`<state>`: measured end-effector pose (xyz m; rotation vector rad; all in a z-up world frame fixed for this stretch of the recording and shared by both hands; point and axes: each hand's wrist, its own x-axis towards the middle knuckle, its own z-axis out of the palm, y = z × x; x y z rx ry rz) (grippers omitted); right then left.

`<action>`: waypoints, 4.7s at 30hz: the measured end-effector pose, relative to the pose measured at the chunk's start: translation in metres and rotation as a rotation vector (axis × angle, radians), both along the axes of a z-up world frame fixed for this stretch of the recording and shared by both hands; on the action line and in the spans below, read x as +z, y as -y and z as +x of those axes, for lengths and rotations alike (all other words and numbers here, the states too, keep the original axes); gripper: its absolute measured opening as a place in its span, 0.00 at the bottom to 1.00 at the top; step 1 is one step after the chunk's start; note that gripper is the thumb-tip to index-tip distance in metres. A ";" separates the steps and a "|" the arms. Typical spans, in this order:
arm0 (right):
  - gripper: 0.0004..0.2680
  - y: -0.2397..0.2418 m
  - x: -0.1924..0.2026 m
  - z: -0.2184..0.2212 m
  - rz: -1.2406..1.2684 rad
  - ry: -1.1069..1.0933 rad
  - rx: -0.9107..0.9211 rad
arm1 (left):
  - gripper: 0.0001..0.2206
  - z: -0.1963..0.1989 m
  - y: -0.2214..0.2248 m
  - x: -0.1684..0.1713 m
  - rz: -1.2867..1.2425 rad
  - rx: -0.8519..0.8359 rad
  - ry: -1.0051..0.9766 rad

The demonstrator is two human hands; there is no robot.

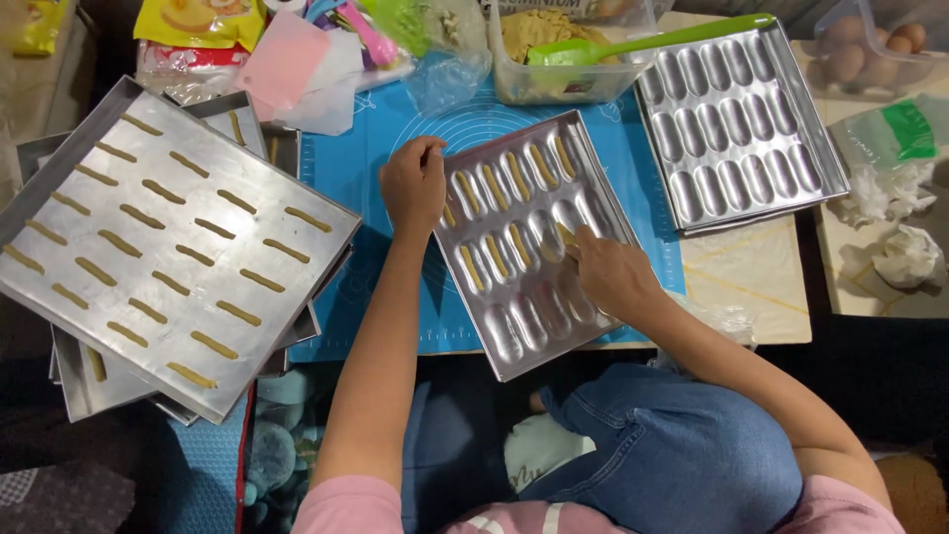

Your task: Filling a piping bag with dough and piping it into a metal mold tray.

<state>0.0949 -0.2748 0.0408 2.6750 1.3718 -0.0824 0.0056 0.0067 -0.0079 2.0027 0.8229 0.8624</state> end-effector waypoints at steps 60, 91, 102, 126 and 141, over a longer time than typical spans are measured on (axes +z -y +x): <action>0.08 0.017 -0.018 0.027 0.201 -0.176 -0.126 | 0.19 0.034 -0.054 -0.002 -0.041 -0.026 -0.259; 0.06 0.006 -0.021 0.020 0.252 -0.344 -0.071 | 0.12 0.030 -0.038 -0.007 0.050 -0.129 -0.231; 0.06 0.001 -0.008 0.015 0.281 -0.403 -0.092 | 0.12 0.029 -0.035 0.001 0.053 -0.141 -0.276; 0.07 -0.005 -0.013 0.009 0.179 -0.206 -0.063 | 0.10 0.024 -0.031 0.021 0.109 -0.242 -0.294; 0.07 -0.019 -0.017 0.009 0.055 -0.078 -0.017 | 0.10 0.031 -0.035 0.004 0.122 -0.192 -0.245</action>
